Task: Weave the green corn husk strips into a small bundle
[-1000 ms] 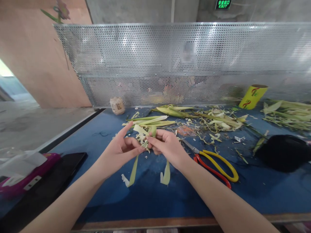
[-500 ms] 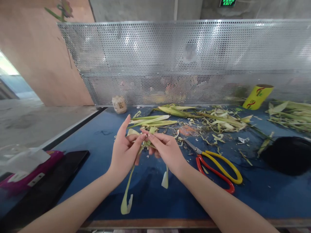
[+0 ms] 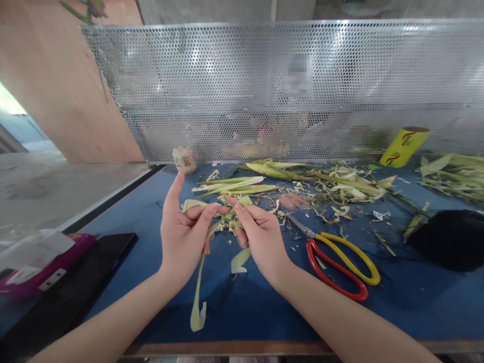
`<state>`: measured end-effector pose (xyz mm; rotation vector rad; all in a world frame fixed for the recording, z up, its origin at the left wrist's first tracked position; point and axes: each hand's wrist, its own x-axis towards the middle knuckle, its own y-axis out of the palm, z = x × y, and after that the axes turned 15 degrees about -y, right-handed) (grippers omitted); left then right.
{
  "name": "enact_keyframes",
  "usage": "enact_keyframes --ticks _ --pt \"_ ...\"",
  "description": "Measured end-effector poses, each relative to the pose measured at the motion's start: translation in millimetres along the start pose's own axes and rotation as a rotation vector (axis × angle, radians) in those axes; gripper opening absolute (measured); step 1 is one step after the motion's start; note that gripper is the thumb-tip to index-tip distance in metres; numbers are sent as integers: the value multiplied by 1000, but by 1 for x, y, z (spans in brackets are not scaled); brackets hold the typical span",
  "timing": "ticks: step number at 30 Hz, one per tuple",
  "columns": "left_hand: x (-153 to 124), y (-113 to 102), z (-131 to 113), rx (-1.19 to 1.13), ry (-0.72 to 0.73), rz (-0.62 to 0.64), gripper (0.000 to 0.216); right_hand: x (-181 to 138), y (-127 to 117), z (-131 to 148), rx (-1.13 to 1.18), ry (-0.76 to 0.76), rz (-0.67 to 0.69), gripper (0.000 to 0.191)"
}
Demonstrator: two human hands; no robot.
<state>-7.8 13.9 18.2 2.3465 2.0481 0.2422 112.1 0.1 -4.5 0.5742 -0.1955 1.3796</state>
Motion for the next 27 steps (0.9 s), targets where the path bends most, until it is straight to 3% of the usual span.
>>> enact_keyframes --ticks 4,10,15,20,27 --pt "1 -1 0 -13 -41 25 78 1 -3 2 -48 -51 0 31" --pt "5 -3 7 -14 -70 129 96 8 -8 8 -316 -73 159 29" --pt "4 -2 10 -24 -81 211 89 10 -8 9 -178 30 219 30" --pt "3 1 7 -76 -158 259 89 13 -12 13 -36 109 226 47" --pt "6 -1 3 -97 -147 227 82 13 -13 17 -10 100 223 53"
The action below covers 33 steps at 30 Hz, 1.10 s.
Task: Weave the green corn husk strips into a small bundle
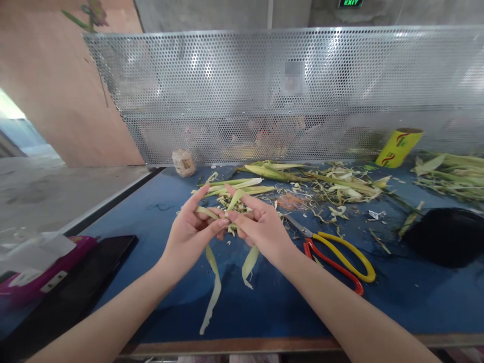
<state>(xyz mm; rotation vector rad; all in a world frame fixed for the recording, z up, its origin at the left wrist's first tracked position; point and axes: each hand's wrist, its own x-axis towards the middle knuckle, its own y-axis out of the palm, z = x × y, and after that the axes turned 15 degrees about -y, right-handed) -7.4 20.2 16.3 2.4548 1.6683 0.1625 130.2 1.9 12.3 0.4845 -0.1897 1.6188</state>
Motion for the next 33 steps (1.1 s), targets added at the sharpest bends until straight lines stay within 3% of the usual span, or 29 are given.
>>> enact_keyframes --ticks 4,10,16,20,24,33 --pt "-1 -3 -2 -13 -47 30 95 0 0 -4 10 15 11 49" --pt "-1 -4 -2 -65 -29 68 84 0 -2 -4 -33 -20 21 40" --pt "1 -9 1 27 73 -73 78 0 -1 -2 -120 -4 21 35" --pt "-4 -7 0 114 179 -78 77 0 0 -5 -99 35 44 27" --pt "-7 -4 -1 141 181 -159 77 0 1 -5 -115 71 81 29" --pt "-8 -4 -8 206 162 -279 73 -4 5 -2 -377 -80 18 31"
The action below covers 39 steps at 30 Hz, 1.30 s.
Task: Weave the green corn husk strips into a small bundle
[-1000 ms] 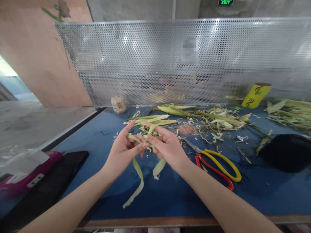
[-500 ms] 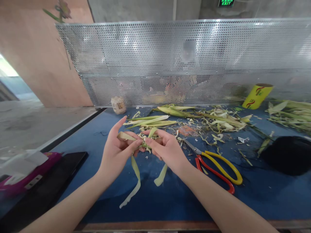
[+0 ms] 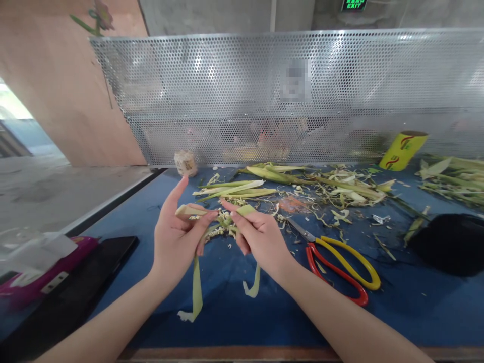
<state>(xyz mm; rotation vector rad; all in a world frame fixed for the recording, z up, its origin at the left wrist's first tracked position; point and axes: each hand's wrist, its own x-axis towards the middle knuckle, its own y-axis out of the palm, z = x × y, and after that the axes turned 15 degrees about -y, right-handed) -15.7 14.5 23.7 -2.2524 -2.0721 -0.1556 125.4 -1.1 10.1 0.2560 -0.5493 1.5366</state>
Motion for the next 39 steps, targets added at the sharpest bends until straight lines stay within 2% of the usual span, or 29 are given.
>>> enact_keyframes --ticks 5,11,17,20,22,25,29,33,35,39 --pt "2 -3 -1 -43 17 56 77 -2 -1 -5 51 -30 -52 32" --pt "2 -3 1 -128 -77 72 78 1 -5 -6 93 -4 16 39" --pt "4 1 11 -205 -178 261 84 2 -5 -3 62 -30 89 42" --pt "4 4 12 -244 -248 323 92 2 -5 -2 8 -29 114 42" --pt "4 5 12 -258 -250 356 89 2 -5 -3 -8 -20 127 41" --pt "4 3 13 -216 -207 398 80 1 -7 -3 -39 -23 127 40" --pt "4 1 15 -131 -161 394 79 -1 -7 -2 -133 -33 102 36" --pt "4 1 15 -121 -152 413 80 0 -6 -1 -299 -226 -42 26" --pt "4 1 15 -108 -170 447 79 1 -6 -1 -362 -297 -52 24" --pt "4 2 16 -61 -240 522 79 2 -5 -1 -307 -182 5 26"
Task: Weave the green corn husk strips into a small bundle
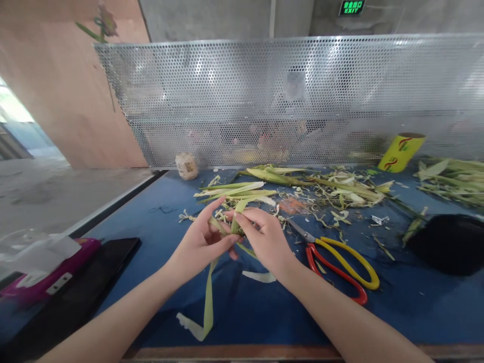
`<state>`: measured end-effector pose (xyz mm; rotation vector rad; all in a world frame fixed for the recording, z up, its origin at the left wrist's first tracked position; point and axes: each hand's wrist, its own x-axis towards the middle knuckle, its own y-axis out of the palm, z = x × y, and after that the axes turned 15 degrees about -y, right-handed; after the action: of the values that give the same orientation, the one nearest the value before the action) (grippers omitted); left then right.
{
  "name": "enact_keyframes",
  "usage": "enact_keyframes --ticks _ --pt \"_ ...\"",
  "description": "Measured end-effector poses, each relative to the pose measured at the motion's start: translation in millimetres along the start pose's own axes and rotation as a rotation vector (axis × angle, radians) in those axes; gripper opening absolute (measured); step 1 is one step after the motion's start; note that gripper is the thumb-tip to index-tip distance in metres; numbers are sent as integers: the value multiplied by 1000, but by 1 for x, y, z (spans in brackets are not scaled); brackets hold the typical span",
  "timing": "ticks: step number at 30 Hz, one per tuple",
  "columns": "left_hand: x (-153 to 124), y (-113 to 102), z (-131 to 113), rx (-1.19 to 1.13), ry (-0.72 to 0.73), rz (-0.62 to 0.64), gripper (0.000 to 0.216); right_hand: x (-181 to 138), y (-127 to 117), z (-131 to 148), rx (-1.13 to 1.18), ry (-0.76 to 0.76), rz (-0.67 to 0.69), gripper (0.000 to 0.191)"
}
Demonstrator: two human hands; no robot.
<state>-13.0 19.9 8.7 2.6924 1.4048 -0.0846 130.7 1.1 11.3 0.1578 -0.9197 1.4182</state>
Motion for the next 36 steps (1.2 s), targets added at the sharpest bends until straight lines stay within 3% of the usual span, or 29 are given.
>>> enact_keyframes --ticks 8,12,16,21,26,29,31,34,36 --pt "0 0 0 -11 -40 38 79 0 1 -1 85 71 20 27" --pt "1 1 -2 -55 -32 -58 72 1 0 -4 120 49 53 29" --pt "2 2 -2 -99 -24 -125 81 1 0 -6 76 -9 59 28" --pt "3 2 2 -94 -11 -75 81 -1 1 -5 78 -33 26 27" --pt "0 2 1 -18 -99 0 86 -1 4 -6 77 -98 25 25" --pt "-1 2 -2 -4 -82 -38 83 1 2 -7 123 -15 40 27" --pt "-1 0 -5 -27 -31 -103 76 2 2 -8 270 80 64 31" --pt "2 -3 -7 -90 33 -240 67 2 3 -7 506 186 176 38" --pt "3 -6 -8 -108 48 -303 64 1 4 -5 537 236 267 40"
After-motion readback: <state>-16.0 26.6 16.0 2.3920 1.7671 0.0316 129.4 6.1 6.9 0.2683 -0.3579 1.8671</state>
